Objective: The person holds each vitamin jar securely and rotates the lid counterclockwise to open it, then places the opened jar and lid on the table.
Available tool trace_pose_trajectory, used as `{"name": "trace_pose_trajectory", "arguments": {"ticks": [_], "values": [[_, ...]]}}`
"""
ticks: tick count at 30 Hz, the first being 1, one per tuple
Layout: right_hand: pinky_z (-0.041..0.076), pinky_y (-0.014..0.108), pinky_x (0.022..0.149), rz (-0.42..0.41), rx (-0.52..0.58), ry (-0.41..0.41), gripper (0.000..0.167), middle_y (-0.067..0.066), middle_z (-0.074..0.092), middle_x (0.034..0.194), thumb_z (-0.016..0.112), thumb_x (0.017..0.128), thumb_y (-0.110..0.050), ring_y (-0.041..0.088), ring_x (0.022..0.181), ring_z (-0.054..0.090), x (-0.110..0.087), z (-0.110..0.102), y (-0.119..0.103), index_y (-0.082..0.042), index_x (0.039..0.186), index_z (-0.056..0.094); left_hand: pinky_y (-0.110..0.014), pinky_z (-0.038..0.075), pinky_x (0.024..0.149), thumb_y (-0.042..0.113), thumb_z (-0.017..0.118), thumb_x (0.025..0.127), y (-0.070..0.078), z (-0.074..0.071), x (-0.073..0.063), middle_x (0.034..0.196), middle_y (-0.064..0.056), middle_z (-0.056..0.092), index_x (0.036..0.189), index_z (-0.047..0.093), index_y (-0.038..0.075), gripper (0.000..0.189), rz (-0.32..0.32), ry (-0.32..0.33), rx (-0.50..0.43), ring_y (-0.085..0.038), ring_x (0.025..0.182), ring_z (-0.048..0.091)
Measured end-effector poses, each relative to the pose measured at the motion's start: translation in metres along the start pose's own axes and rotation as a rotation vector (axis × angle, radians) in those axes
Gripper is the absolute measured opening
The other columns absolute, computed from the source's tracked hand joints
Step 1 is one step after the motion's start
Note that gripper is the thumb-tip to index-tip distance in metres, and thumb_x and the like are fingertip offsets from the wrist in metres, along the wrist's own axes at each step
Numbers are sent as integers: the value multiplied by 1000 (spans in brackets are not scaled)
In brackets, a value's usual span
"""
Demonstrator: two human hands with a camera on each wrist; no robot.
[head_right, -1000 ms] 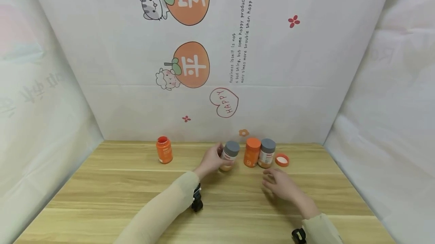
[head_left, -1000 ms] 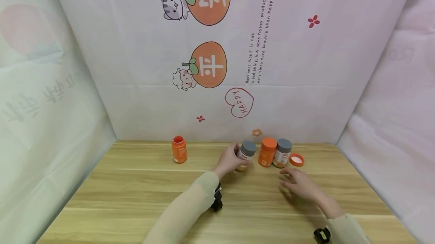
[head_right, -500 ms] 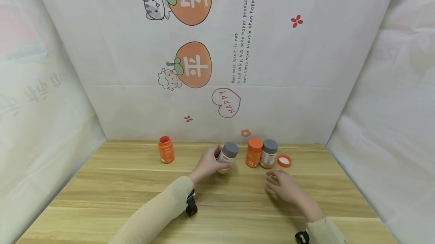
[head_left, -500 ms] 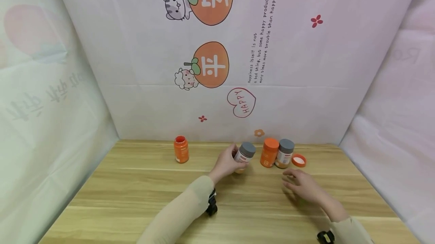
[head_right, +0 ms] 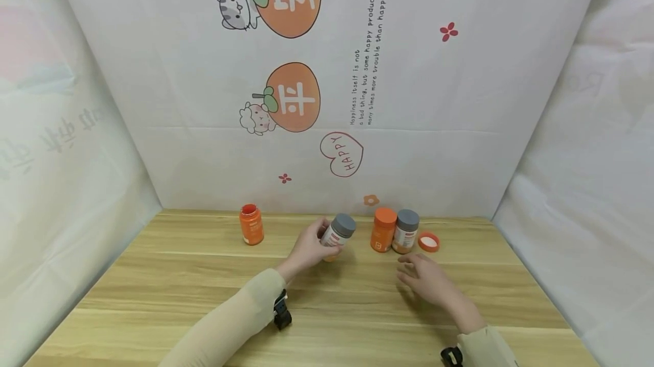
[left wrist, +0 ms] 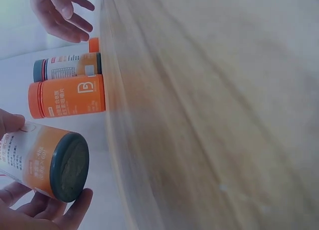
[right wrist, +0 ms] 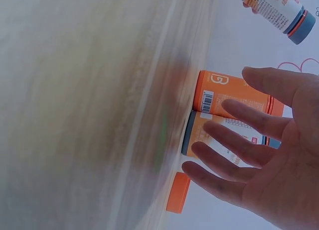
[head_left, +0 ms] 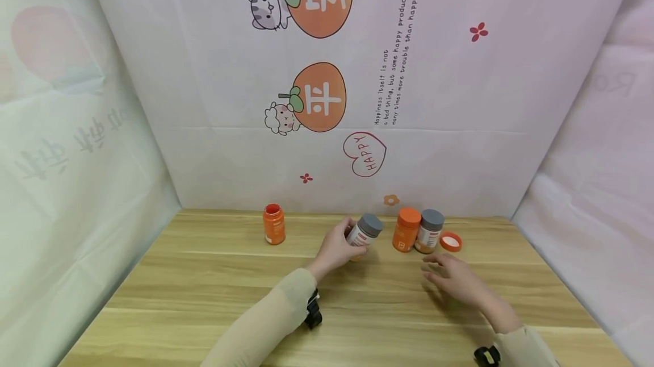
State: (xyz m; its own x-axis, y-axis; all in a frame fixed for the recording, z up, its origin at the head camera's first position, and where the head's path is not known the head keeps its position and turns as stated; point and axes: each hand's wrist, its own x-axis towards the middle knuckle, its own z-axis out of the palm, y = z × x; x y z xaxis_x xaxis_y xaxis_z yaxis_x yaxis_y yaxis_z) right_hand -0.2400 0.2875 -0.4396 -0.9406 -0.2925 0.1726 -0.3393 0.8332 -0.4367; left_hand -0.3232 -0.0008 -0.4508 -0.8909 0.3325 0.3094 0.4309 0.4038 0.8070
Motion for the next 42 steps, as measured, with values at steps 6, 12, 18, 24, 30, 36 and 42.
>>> {"name": "trace_pose_trajectory", "arguments": {"ticks": [6,12,18,24,30,36,42], "values": [[46,55,90,-2,1,2,36,20,62,119,62,91,-23,40,109,58,2,2,-1,1,118,60,-29,49,79,18,80,73,1,-4,-6,102,-2,63,112,54,15,47,9,1,-16,-14,90,60],[46,55,89,-12,21,3,35,21,61,120,63,91,-21,40,109,58,5,2,-2,1,117,60,-31,49,80,18,80,73,2,-9,-11,103,-4,63,114,54,14,48,12,15,-23,-20,91,61],[47,54,89,-24,38,2,34,19,62,119,63,91,-22,40,109,58,8,3,-4,0,117,60,-35,50,83,19,80,72,3,-13,-16,105,-6,64,114,54,13,49,0,28,-27,-20,94,61],[46,54,89,-38,39,-8,36,20,60,122,62,92,-23,40,110,58,11,6,-6,-1,119,59,-34,50,83,20,80,71,4,-15,-20,104,-5,64,113,55,12,50,-13,39,-13,-15,93,60],[46,54,90,-57,36,-4,35,23,58,124,62,91,-21,41,112,56,14,8,-11,-1,119,59,-33,50,81,18,81,69,6,-17,-26,102,-6,65,110,58,9,48,-14,50,13,-16,90,61],[48,53,87,-111,37,24,32,22,61,120,64,90,-18,40,108,59,19,9,-17,0,116,61,-31,50,76,18,81,70,4,-20,-29,99,-5,67,110,63,7,45,-25,51,56,-15,86,61],[49,52,85,-138,38,34,30,15,64,113,65,89,-18,38,103,61,23,10,-23,-1,114,61,-31,51,74,13,80,68,4,-23,-34,98,-7,68,109,64,7,44,-15,44,56,-16,84,61]]}}
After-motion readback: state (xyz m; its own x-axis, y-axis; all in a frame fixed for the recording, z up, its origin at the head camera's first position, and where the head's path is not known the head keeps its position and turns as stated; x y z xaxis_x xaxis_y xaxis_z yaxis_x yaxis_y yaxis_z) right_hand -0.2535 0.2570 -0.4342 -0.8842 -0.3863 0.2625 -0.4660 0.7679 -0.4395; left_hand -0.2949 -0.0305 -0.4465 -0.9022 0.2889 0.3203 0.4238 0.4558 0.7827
